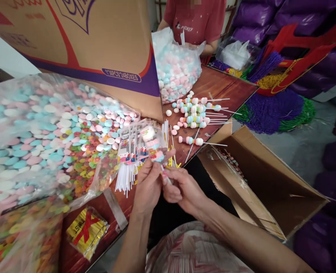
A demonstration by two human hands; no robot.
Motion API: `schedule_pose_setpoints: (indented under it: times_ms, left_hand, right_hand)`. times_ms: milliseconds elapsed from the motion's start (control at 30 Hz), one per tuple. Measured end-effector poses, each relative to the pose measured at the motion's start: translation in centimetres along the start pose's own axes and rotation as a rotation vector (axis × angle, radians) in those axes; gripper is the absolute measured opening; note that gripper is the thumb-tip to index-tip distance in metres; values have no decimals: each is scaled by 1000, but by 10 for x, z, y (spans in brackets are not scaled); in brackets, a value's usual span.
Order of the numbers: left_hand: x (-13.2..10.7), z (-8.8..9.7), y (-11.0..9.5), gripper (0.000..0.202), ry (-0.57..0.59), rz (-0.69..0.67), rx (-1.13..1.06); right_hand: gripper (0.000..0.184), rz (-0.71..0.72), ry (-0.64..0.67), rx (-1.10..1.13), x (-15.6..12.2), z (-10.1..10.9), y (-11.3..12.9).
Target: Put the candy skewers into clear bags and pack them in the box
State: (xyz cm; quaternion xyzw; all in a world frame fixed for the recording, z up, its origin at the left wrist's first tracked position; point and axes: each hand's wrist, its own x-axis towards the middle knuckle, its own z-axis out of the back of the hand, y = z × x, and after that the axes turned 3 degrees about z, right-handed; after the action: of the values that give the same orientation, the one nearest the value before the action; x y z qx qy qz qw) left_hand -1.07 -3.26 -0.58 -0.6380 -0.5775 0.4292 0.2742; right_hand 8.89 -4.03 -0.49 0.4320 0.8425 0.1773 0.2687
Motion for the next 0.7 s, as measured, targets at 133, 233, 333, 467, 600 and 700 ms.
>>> schedule_pose_setpoints:
  times_ms: [133,233,333,467,600,700]
  left_hand:
    - [-19,13,-18,24,-72,-44,-77]
    - [-20,16,-25,22,-71,-28,-100]
    - [-10,19,-24,28,-172,-76,-95]
    - [5,24,-17,33,-222,-13,-60]
    - [9,21,-9,28,-171,75,-41]
    - [12,19,-6,25,-163,7,-36]
  right_hand:
    - [25,-117,112,-55,-10,-14,-19]
    - [33,58,124,-618,-14,-4,-15]
    - [30,376,-38,-1393,-17,18,2]
    - [18,443,-313,-1975,-16,33,15]
    - [15,179,-318,-2237,-9,19,12]
    - [20,58,-320,-2292,-5,9,12]
